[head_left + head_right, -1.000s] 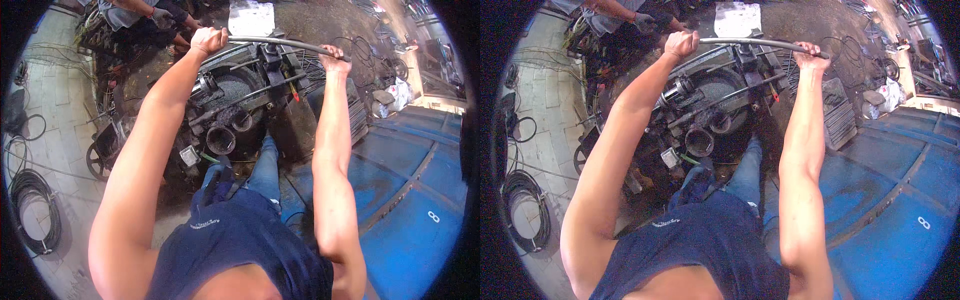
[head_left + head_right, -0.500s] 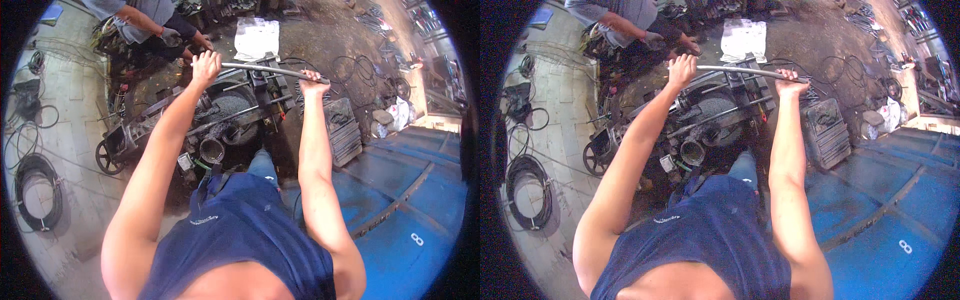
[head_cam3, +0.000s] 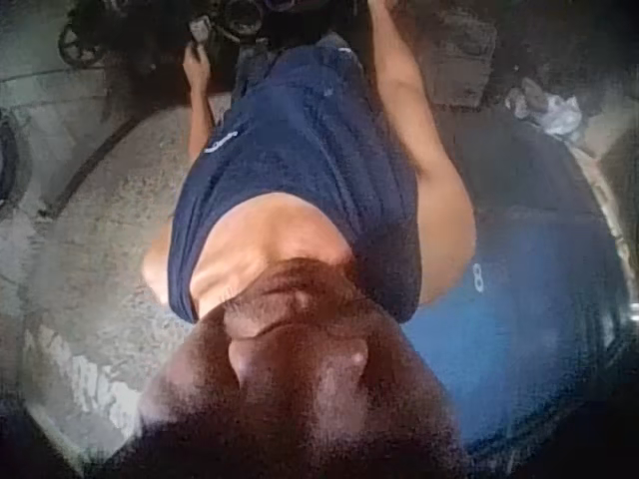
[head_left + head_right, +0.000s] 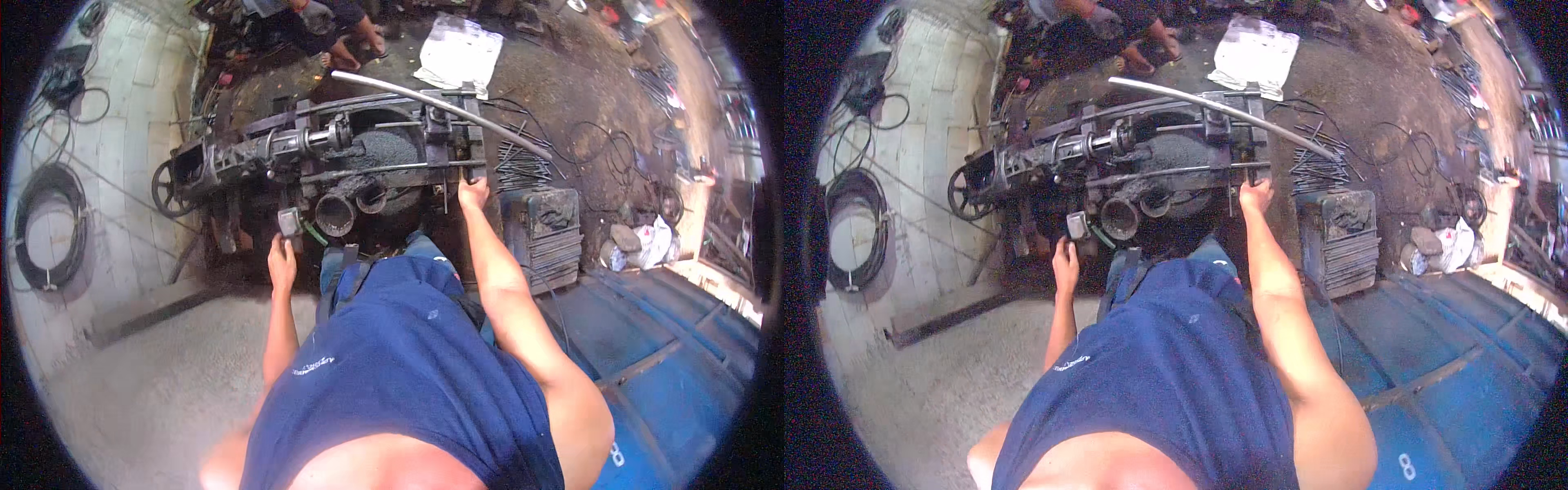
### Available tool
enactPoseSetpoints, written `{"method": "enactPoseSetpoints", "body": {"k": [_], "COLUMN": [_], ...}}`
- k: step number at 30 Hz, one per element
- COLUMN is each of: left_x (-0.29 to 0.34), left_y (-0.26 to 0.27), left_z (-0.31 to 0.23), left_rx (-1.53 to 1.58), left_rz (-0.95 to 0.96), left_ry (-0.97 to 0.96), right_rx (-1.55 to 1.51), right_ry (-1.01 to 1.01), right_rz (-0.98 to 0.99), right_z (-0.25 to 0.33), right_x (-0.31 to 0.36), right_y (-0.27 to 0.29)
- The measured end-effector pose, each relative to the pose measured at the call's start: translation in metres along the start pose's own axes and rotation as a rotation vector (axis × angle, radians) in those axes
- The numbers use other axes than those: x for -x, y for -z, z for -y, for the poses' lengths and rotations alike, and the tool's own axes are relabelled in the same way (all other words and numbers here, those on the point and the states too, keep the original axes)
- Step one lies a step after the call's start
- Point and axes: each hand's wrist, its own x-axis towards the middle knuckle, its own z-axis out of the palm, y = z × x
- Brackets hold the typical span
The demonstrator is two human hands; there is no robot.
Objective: Manually bending a long metal rod using a fabrication machine and checking the alignment.
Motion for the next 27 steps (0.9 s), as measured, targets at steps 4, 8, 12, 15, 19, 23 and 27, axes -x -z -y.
{"method": "enactPoseSetpoints", "body": {"k": [4,8,12,15,19,23,27], "left_x": [0.065,0.096,0.086,0.082,0.078,0.085,0.098], "left_y": [-0.005,-0.015,-0.01,-0.011,-0.006,0.003,0.009], "left_z": [0.056,0.063,0.055,0.066,0.067,0.048,0.05], "left_rx": [0.009,0.044,0.11,0.165,0.058,0.063,0.08], "left_rz": [-0.022,-0.061,-0.024,-0.05,-0.003,0.015,0.038], "left_ry": [0.216,0.28,0.317,0.295,0.243,0.195,0.224], "right_rx": [0.034,0.167,0.036,-0.105,0.104,0.165,0.305], "right_ry": [-0.052,-0.124,-0.074,0.283,0.623,0.769,0.84], "right_rz": [-0.132,-0.217,-0.259,0.14,0.533,0.451,0.472], "right_z": [0.016,0.043,0.038,0.028,0.033,0.048,0.057], "right_x": [0.016,0.039,0.056,0.066,0.086,0.107,0.116], "right_y": [-0.012,-0.007,-0.016,-0.057,-0.102,-0.117,-0.123]}}
